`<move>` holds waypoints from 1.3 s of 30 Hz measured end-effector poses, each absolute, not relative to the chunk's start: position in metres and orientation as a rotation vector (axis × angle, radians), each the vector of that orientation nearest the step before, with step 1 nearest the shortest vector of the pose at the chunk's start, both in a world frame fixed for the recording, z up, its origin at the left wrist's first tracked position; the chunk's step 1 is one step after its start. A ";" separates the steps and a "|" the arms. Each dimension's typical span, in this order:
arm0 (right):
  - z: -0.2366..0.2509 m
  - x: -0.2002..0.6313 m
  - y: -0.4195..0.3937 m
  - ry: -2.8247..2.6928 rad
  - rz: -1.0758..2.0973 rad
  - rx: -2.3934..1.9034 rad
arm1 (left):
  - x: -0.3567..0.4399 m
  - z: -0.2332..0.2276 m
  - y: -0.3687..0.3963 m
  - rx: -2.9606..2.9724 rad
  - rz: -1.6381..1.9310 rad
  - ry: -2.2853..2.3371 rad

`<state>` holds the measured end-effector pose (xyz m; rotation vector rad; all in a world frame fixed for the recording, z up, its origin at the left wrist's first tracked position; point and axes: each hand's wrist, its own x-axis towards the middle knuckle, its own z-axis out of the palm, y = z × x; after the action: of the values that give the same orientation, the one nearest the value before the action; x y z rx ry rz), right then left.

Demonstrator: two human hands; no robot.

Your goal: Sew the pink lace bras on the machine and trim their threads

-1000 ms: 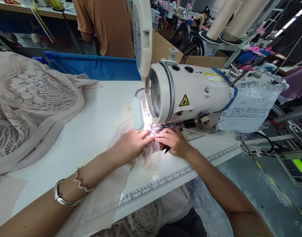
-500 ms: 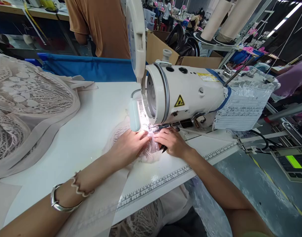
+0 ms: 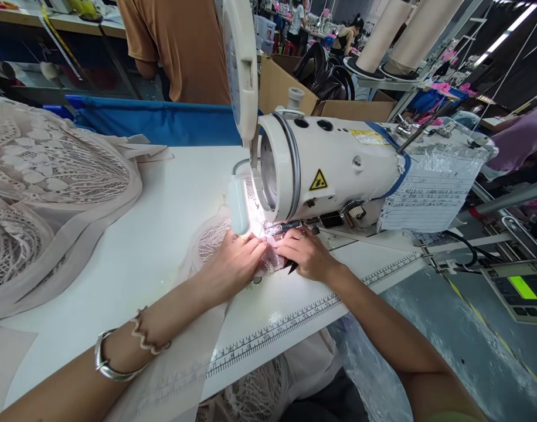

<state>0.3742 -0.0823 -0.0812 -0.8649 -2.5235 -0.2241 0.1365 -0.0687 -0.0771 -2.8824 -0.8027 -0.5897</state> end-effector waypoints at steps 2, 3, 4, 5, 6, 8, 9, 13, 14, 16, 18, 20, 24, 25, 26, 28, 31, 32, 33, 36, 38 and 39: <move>-0.082 0.374 -0.082 -2.518 -0.224 -0.890 | 0.137 -0.075 -0.070 -2.877 -0.577 -0.809; -0.082 0.374 -0.082 -2.512 -0.224 -0.898 | 0.137 -0.075 -0.071 -2.866 -0.558 -0.815; -0.083 0.374 -0.081 -2.503 -0.224 -0.904 | 0.137 -0.075 -0.072 -2.848 -0.534 -0.823; -0.083 0.374 -0.081 -2.491 -0.220 -0.904 | 0.137 -0.075 -0.073 -2.826 -0.514 -0.829; -0.084 0.374 -0.080 -2.478 -0.211 -0.899 | 0.137 -0.076 -0.073 -2.812 -0.495 -0.822; -0.085 0.374 -0.079 -2.461 -0.172 -0.877 | 0.139 -0.077 -0.074 -2.831 -0.501 -0.741; -0.086 0.374 -0.079 -2.461 -0.148 -0.871 | 0.140 -0.078 -0.074 -2.865 -0.519 -0.676; -0.088 0.375 -0.078 -2.479 -0.096 -0.899 | 0.141 -0.081 -0.073 -2.993 -0.548 -0.574; -0.087 0.375 -0.079 -2.476 -0.094 -0.905 | 0.140 -0.082 -0.073 -3.002 -0.537 -0.606; -0.086 0.376 -0.080 -2.467 -0.093 -0.894 | 0.139 -0.082 -0.072 -3.004 -0.531 -0.676; -0.084 0.377 -0.081 -2.461 -0.100 -0.880 | 0.137 -0.083 -0.071 -3.000 -0.535 -0.720; -0.082 0.378 -0.082 -2.457 -0.113 -0.865 | 0.136 -0.083 -0.069 -2.997 -0.527 -0.737; -0.079 0.377 -0.081 -2.434 -0.116 -0.856 | 0.134 -0.085 -0.062 -3.007 -0.494 -0.778; -0.079 0.377 -0.080 -2.431 -0.116 -0.856 | 0.133 -0.085 -0.060 -3.012 -0.497 -0.794; -0.079 0.376 -0.080 -2.426 -0.120 -0.857 | 0.132 -0.085 -0.058 -3.019 -0.504 -0.813; -0.081 0.376 -0.079 -2.424 -0.134 -0.853 | 0.130 -0.084 -0.055 -3.044 -0.517 -0.841; -0.083 0.376 -0.078 -2.421 -0.156 -0.859 | 0.128 -0.079 -0.051 -3.080 -0.531 -0.867; -0.083 0.376 -0.078 -2.421 -0.160 -0.863 | 0.128 -0.077 -0.049 -3.087 -0.529 -0.874; -0.083 0.376 -0.078 -2.420 -0.160 -0.869 | 0.127 -0.075 -0.048 -3.094 -0.528 -0.883; -0.082 0.376 -0.079 -2.408 -0.149 -0.887 | 0.127 -0.071 -0.044 -3.113 -0.547 -0.901; -0.080 0.376 -0.080 -2.398 -0.140 -0.881 | 0.125 -0.072 -0.041 -3.123 -0.575 -0.908; -0.080 0.376 -0.080 -2.393 -0.137 -0.872 | 0.124 -0.073 -0.040 -3.127 -0.585 -0.915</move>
<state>0.3755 -0.0802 -0.0797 -0.8720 -2.3926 -0.1374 0.1243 -0.0401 -0.0727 -3.1269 -0.9146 -0.5852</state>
